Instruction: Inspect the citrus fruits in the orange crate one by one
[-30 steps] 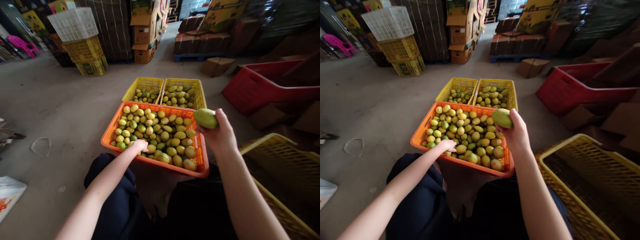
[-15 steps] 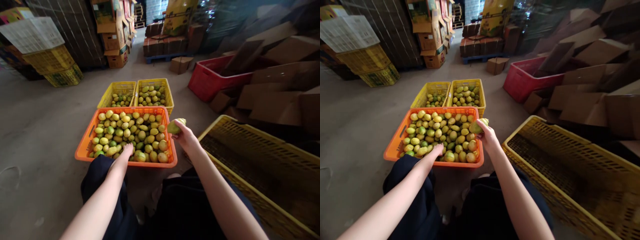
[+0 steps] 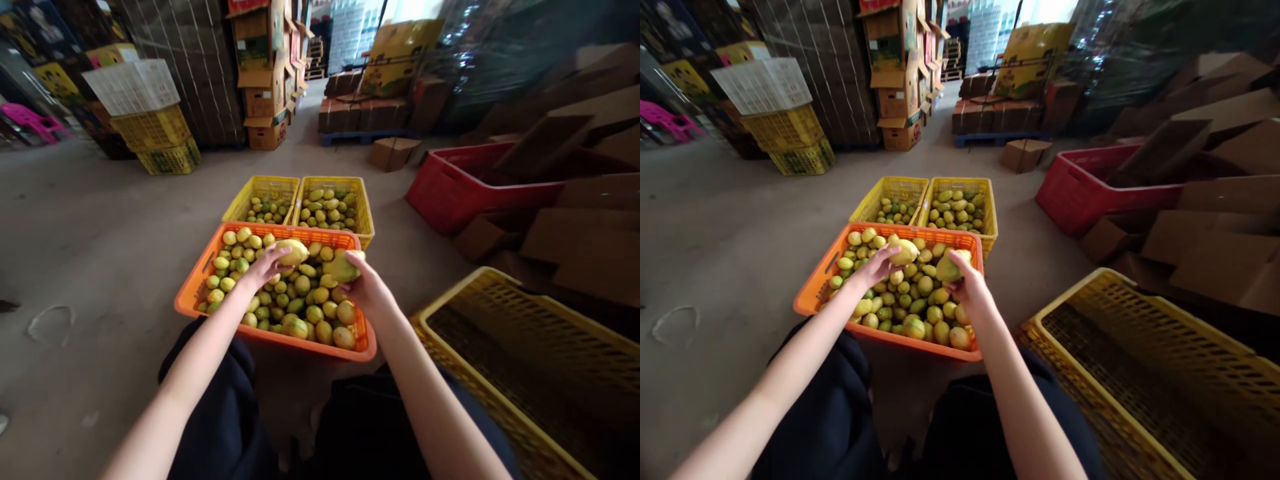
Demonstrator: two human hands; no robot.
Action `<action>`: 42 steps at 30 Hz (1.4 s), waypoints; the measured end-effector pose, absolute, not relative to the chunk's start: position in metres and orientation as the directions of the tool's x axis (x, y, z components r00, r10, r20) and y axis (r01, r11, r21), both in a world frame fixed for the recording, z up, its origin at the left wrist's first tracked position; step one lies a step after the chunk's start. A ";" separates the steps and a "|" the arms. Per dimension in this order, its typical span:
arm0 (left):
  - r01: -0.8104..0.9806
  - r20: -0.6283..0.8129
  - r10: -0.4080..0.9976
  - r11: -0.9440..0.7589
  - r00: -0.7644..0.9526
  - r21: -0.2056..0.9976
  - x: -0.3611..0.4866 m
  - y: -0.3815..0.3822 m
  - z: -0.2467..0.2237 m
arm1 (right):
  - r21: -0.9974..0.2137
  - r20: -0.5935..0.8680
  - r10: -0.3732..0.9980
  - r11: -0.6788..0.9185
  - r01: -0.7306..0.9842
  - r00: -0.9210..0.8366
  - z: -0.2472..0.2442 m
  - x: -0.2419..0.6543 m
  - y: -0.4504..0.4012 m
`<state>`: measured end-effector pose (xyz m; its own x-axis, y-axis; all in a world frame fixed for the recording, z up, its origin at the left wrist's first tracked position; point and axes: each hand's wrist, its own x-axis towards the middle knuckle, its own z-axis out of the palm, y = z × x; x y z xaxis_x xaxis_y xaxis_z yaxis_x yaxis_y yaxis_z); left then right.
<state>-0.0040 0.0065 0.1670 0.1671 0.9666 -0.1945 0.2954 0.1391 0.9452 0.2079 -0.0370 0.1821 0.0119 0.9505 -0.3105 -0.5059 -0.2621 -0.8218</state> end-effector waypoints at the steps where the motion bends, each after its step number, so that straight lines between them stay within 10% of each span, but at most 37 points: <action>1: 0.082 -0.159 0.964 0.145 0.213 0.986 -0.003 -0.001 0.175 | -0.822 -0.330 0.944 -0.299 -0.484 -0.023 0.184 0.197 -0.039; 5: -0.542 -0.199 0.947 0.308 0.252 0.782 0.002 -0.021 0.198 | -0.801 -0.314 0.946 -0.307 -0.514 -0.075 0.202 0.168 -0.045; 16: -0.903 -0.321 0.926 0.299 0.197 0.309 -0.004 -0.024 0.229 | -0.705 -0.240 0.969 -0.215 -0.676 -0.057 0.231 0.145 -0.025; 27: -0.806 -0.192 0.949 -0.094 -0.249 0.585 0.025 -0.021 0.222 | -0.850 -0.036 0.929 0.165 -0.500 0.367 0.221 0.102 -0.023; 33: -0.704 0.092 0.955 -0.270 -0.281 0.657 0.024 -0.025 0.212 | -0.894 0.332 0.810 0.433 -0.112 0.484 0.219 0.094 -0.032; 42: -0.700 0.184 0.945 -0.323 -0.269 0.637 0.019 -0.024 0.214 | -0.859 0.431 0.785 0.508 -0.062 0.446 0.220 0.095 -0.038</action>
